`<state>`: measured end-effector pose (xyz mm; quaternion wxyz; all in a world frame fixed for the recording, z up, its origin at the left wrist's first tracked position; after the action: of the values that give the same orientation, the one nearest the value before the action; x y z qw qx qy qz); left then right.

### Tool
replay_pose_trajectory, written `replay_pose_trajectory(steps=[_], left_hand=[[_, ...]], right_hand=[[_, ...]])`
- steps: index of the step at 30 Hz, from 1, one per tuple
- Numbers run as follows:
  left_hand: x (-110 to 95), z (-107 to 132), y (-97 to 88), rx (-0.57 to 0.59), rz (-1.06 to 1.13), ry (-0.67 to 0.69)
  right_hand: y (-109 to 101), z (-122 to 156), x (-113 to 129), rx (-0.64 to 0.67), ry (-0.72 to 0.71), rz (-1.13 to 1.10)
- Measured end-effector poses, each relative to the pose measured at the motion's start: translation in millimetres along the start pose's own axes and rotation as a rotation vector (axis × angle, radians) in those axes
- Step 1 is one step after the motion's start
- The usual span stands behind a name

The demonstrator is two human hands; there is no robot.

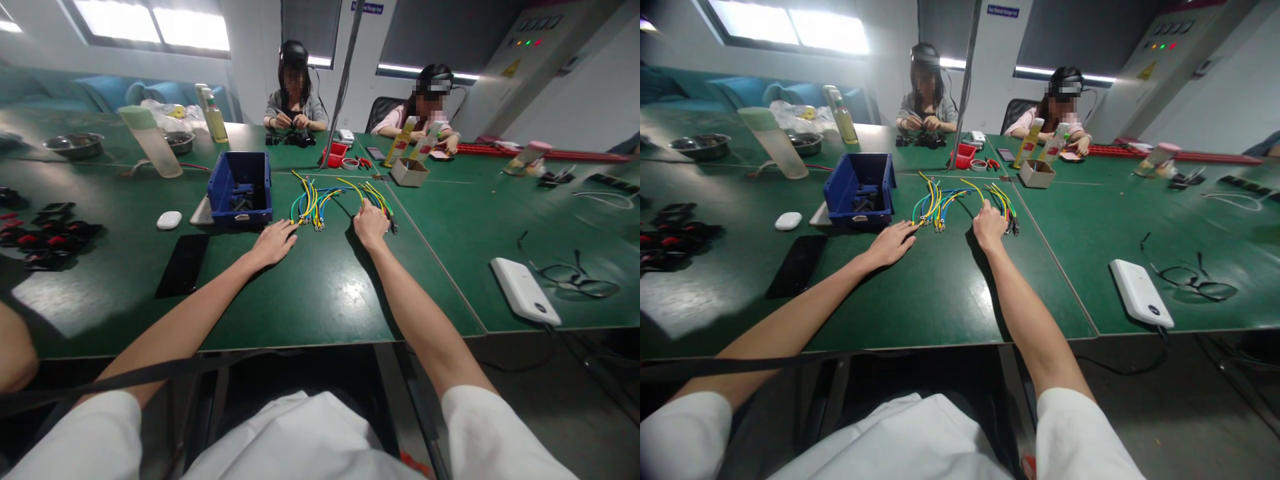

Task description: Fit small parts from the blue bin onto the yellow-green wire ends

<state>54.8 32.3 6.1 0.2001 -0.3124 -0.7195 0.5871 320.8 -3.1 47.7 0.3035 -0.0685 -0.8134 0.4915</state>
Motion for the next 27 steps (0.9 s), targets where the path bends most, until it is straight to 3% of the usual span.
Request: replay_pose_trajectory(steps=[17, 27], left_hand=[[-2, 0, -2.2, 0.022, -0.048, 0.008], [-3, -1, -2.3, 0.026, -0.066, -0.005]], right_hand=[[12, -9, -20, 0.023, 0.084, 0.081], [16, -10, -21, 0.010, 0.013, 0.064]])
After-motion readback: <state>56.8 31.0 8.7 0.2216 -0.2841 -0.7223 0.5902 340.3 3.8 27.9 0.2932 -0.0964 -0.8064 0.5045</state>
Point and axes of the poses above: each hand's wrist, its own z-axis away from the middle knuckle, its own y-axis out of the palm, x = y × z, the point moved 7 cm from there along -z, towards the middle knuckle, and after that the axes turned 11 degrees about -z, right-handed, at the moved point
